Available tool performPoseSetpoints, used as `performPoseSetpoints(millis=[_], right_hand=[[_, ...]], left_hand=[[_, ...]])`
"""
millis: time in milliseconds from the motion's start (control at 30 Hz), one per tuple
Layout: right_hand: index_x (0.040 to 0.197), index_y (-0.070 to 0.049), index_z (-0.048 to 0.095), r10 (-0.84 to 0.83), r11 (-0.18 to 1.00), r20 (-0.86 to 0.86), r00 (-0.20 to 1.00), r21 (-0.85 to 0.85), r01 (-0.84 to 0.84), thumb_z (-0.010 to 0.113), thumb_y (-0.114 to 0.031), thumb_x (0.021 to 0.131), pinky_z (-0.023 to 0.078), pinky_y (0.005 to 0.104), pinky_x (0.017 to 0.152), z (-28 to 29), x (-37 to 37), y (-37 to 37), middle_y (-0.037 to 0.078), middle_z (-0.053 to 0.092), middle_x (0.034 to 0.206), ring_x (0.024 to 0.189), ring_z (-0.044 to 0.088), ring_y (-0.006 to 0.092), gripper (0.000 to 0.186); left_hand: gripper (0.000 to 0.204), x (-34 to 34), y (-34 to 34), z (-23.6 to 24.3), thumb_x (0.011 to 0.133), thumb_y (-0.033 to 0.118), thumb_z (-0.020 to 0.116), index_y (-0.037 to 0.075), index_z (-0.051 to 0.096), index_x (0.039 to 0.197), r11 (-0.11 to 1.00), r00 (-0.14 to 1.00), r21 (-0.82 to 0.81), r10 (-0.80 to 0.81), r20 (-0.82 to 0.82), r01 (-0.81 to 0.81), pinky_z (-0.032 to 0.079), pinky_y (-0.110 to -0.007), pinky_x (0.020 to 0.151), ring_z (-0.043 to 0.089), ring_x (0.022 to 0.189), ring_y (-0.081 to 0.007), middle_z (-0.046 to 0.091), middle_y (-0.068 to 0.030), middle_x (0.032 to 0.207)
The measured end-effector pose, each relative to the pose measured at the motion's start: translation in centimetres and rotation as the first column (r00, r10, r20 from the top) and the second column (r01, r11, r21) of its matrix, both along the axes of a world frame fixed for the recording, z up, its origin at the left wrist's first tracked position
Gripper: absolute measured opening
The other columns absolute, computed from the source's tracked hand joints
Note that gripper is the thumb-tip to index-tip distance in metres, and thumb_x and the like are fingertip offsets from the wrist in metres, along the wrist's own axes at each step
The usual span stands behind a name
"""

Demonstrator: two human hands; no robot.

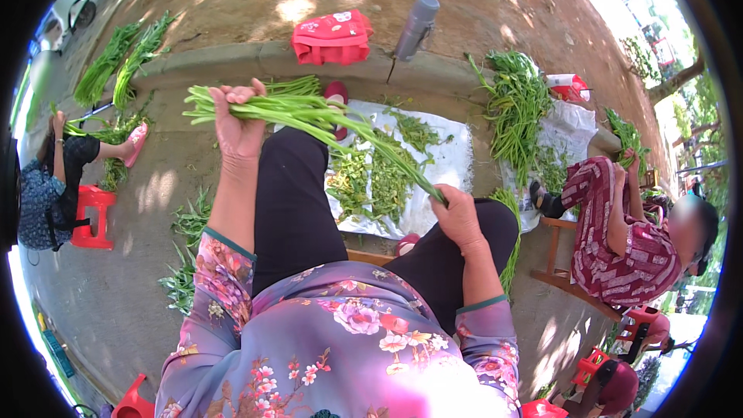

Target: The person plucks leaves and tips from stems of water spinach by hand, discarding the stems onto a central sheet.

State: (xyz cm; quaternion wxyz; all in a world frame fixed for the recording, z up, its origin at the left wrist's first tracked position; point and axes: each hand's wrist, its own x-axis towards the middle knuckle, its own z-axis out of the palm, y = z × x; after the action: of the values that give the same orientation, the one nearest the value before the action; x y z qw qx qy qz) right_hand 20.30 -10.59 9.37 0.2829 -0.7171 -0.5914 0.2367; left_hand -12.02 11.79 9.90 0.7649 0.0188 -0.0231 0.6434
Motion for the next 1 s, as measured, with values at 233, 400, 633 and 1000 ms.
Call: performPoseSetpoints(millis=[233, 400, 633, 1000], right_hand=[[0.093, 0.0, 0.066, -0.176, 0.984, -0.173, 0.969, -0.065, 0.167, 0.057, -0.009, 0.085, 0.043, 0.0222, 0.058, -1.0, 1.7, 0.6, 0.001, 0.06, 0.069, 0.063, 0.053, 0.007, 0.015], [0.096, 0.0, 0.066, -0.171, 0.981, -0.175, 0.97, -0.121, 0.151, 0.055, -0.013, 0.087, 0.042, 0.0217, 0.057, -1.4, 1.6, 1.0, 0.0, 0.059, 0.071, 0.063, 0.053, 0.0076, 0.019], [0.095, 0.0, 0.065, -0.133, 0.976, -0.122, 0.984, -0.187, 0.109, 0.054, -0.013, 0.087, 0.039, 0.0202, 0.053, -1.4, 0.3, 2.1, -0.001, 0.055, 0.067, 0.057, 0.048, 0.0055, 0.018], [0.095, -0.002, 0.065, -0.128, 0.982, 0.076, 0.989, -0.133, 0.137, 0.054, -0.011, 0.087, 0.04, 0.02, 0.054, 1.7, 0.1, 3.4, -0.001, 0.053, 0.064, 0.056, 0.048, 0.0053, 0.016]], left_hand=[[0.021, -10.8, 2.8, 2.0, 0.088, 0.026, 0.059, 0.008, 0.06, 0.078, 0.956, 0.945, 0.186, 0.264, -0.193, -0.229, 0.041, -0.041, 0.095, 0.051, 0.065, -0.0173, 0.052, -0.0028, 0.064], [0.02, -18.3, 1.0, 2.8, 0.088, 0.022, 0.061, 0.007, 0.055, 0.078, 0.953, 0.85, 0.124, 0.302, -0.433, -0.275, 0.042, -0.039, 0.093, 0.051, 0.066, -0.016, 0.05, -0.0029, 0.064], [0.016, -22.2, -4.8, -0.3, 0.08, 0.018, 0.071, 0.006, 0.062, 0.076, 0.946, -0.135, 0.148, 0.113, -0.984, -0.288, 0.048, -0.029, 0.066, 0.052, 0.056, -0.0113, 0.057, -0.0021, 0.061], [0.044, -18.7, -12.9, -18.6, 0.066, 0.034, 0.076, -0.001, 0.065, 0.091, 0.925, -0.814, -0.38, -0.213, -0.54, 0.01, 0.05, -0.041, 0.077, 0.063, 0.086, -0.0356, 0.065, -0.021, 0.089]])
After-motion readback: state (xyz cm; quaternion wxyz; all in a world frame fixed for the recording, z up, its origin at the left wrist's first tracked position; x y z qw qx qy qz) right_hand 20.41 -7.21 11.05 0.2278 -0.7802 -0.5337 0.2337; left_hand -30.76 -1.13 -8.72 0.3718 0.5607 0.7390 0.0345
